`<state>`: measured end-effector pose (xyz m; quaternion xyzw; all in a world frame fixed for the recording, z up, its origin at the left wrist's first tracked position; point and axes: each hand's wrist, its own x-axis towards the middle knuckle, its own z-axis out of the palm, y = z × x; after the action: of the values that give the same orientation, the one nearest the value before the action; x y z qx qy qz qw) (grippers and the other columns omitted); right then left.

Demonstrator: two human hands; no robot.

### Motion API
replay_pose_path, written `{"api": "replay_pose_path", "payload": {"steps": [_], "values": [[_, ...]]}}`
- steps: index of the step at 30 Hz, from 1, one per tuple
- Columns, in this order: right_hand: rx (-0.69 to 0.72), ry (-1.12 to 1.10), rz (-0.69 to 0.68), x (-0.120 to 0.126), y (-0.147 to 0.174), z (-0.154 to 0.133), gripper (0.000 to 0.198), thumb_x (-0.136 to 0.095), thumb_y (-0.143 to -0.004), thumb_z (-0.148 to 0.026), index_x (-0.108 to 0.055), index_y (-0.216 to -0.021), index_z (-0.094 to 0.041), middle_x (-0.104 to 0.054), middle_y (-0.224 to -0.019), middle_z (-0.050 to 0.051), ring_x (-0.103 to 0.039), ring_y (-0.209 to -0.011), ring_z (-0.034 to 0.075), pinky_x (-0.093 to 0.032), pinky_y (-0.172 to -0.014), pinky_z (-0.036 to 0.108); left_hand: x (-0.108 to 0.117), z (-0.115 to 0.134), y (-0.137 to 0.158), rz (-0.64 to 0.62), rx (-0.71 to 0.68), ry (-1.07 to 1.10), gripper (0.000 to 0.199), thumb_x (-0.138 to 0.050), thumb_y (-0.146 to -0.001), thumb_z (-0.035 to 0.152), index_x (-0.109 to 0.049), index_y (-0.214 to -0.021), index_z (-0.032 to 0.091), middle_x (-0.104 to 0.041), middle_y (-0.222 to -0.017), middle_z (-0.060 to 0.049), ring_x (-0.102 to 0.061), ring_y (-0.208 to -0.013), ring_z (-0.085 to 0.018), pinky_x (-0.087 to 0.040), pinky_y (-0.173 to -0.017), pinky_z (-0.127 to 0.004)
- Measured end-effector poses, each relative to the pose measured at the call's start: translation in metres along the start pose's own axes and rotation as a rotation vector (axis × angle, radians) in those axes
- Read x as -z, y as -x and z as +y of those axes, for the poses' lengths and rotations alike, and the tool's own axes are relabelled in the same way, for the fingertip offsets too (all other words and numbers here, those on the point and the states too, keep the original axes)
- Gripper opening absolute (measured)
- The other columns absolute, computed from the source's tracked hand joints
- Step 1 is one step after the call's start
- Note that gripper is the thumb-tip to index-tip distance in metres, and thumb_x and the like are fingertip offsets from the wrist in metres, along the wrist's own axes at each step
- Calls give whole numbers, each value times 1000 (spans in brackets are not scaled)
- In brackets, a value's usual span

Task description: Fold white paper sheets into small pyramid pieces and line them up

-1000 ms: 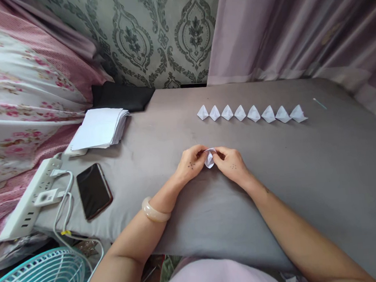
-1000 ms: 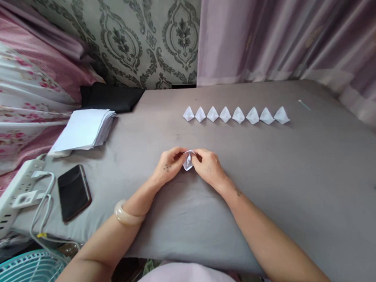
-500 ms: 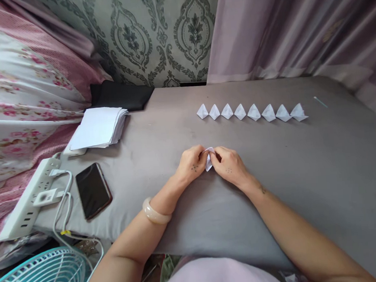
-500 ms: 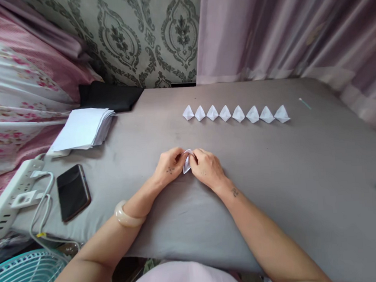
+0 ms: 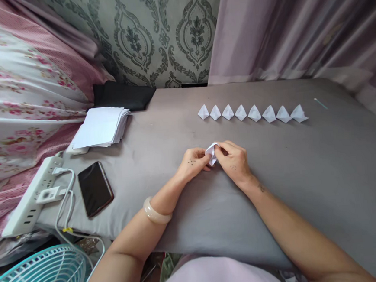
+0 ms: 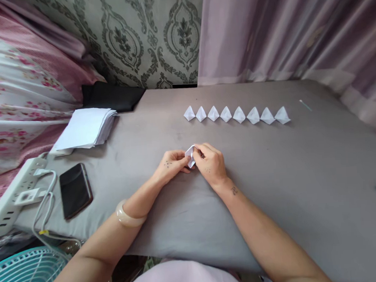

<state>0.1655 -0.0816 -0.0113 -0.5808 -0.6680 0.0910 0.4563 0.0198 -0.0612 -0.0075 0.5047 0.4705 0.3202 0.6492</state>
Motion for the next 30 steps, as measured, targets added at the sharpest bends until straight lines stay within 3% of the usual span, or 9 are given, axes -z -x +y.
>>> {"api": "replay_pose_path", "payload": {"steps": [5,9,11,15,19,26,30], "values": [[-151,-145,1,-2,-2,-2,22,-54,-87,-28,-73,-90,-17,-74,-88,8,-67,-74,17,-51,-72,28,-5,2,0,72,7,17,10,-57,-81,8,-65,-75,8,-66,-60,-2,-65,-54,-10,-53,-53,-17],[-414,-278,-158,-8,-1,-1,25,-60,-81,-35,-72,-93,-17,-75,-83,8,-69,-72,19,-54,-70,31,-5,2,-2,187,-55,53,12,-57,-81,11,-66,-74,8,-67,-64,-3,-64,-55,-10,-55,-57,-19],[-481,-308,-225,-10,1,-1,23,-60,-79,-33,-72,-90,-17,-75,-79,7,-70,-72,20,-54,-69,31,-4,1,-3,215,-66,50,13,-58,-81,13,-66,-73,8,-67,-64,-4,-64,-55,-10,-56,-56,-20],[-475,-278,-230,-11,3,-3,18,-60,-76,-30,-72,-84,-18,-74,-75,6,-69,-69,20,-52,-65,30,-3,-3,-4,210,-56,-18,19,-55,-86,21,-66,-76,8,-66,-60,-5,-66,-55,-13,-56,-55,-23],[-409,-204,-251,-7,4,-8,17,-58,-79,-29,-71,-81,-18,-74,-75,6,-68,-71,20,-50,-68,31,-2,-6,-3,230,-130,-83,18,-55,-87,22,-66,-94,11,-68,-64,-3,-67,-57,-14,-58,-55,-25],[-393,-148,-295,-3,5,-17,12,-60,-78,-28,-68,-78,-19,-73,-73,4,-68,-69,19,-48,-67,29,1,-7,-6,235,-145,-130,12,-55,-83,16,-66,-86,12,-67,-63,-1,-65,-52,-12,-56,-53,-22],[-400,-139,-233,-2,4,-17,13,-59,-78,-27,-69,-79,-19,-73,-72,4,-68,-70,18,-48,-69,28,1,-7,-5,230,-138,-146,13,-55,-83,18,-66,-86,12,-67,-62,-2,-64,-53,-12,-55,-52,-21]]}}
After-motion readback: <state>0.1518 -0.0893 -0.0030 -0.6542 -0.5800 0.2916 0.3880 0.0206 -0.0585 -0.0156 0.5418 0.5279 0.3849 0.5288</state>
